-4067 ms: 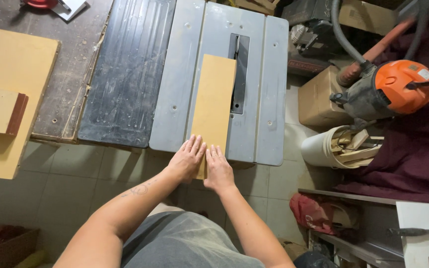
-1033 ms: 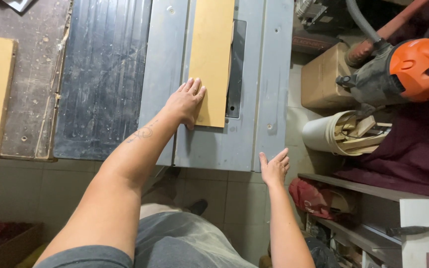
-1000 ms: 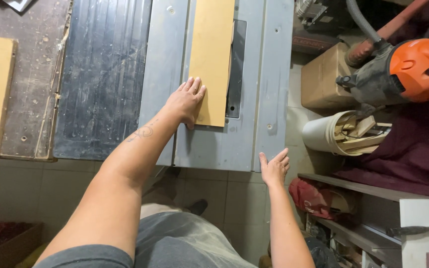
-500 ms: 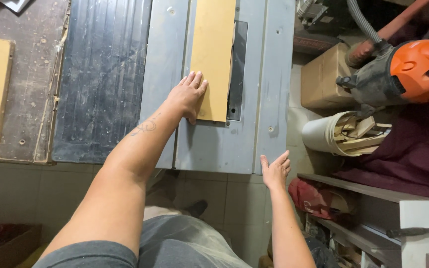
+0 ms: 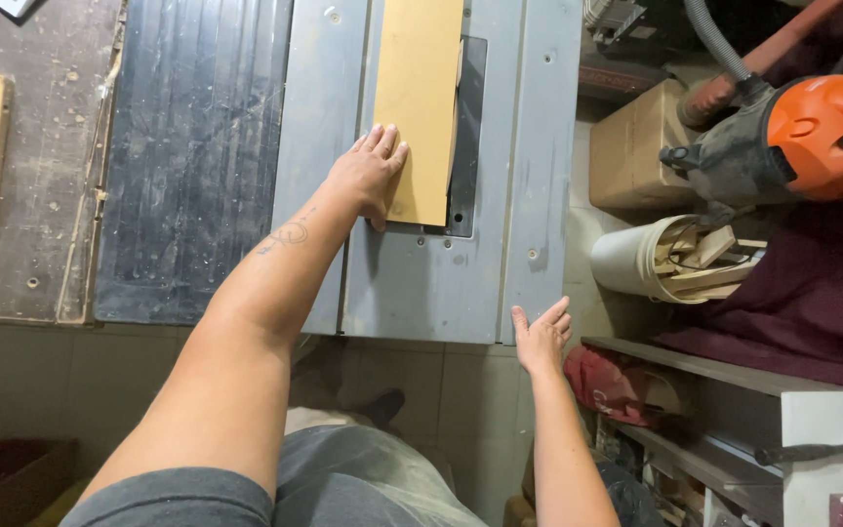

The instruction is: Measuring, moving, and aligning wooden boards in a workshop

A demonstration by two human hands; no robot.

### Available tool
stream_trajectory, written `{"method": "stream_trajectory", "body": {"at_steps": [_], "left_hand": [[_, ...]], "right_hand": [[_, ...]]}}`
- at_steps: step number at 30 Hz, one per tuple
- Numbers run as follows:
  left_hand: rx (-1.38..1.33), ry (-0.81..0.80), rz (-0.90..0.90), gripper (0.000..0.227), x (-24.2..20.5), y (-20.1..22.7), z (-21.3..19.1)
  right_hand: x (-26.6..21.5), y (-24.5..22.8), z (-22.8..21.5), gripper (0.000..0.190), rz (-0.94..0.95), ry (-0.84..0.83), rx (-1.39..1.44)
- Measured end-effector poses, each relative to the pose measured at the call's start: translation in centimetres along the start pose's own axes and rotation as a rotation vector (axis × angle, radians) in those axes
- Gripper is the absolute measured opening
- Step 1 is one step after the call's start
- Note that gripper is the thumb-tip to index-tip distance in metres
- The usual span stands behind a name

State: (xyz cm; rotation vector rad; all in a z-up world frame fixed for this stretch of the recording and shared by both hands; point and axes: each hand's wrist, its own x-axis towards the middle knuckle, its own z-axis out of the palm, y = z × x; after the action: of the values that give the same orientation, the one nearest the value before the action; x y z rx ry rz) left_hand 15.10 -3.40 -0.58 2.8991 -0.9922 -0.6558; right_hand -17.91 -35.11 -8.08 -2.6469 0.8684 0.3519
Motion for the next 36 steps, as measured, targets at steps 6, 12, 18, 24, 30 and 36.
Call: {"method": "stream_trajectory", "body": {"at_steps": [6,12,18,24,30,36], "left_hand": [[-0.014,-0.003,0.001,0.164,0.8,-0.5,-0.4],[-0.013,0.013,0.007,0.16,1.4,-0.9,-0.5],[-0.048,0.0,-0.001,0.159,1.3,-1.0,-1.6],[-0.055,0.013,0.012,0.158,2.1,-1.7,-1.8],[-0.047,0.028,0.02,0.16,3.4,-2.4,-1.5],[-0.042,0.03,0.013,0.16,4.6,-2.9,-1.8]], "right_hand": [[0.0,-0.2,-0.2,0.115,0.008,-0.003,0.014],[0.3,0.1,0.1,0.115,0.021,0.001,0.003],[0.6,0.7,0.9,0.114,0.009,0.014,-0.006],[0.4,0.4,0.5,0.117,0.011,-0.008,0.031],[0.3,0.1,0.3,0.115,0.012,-0.007,0.04],[0.2,0.0,0.2,0.115,0.023,-0.013,-0.016]]}}
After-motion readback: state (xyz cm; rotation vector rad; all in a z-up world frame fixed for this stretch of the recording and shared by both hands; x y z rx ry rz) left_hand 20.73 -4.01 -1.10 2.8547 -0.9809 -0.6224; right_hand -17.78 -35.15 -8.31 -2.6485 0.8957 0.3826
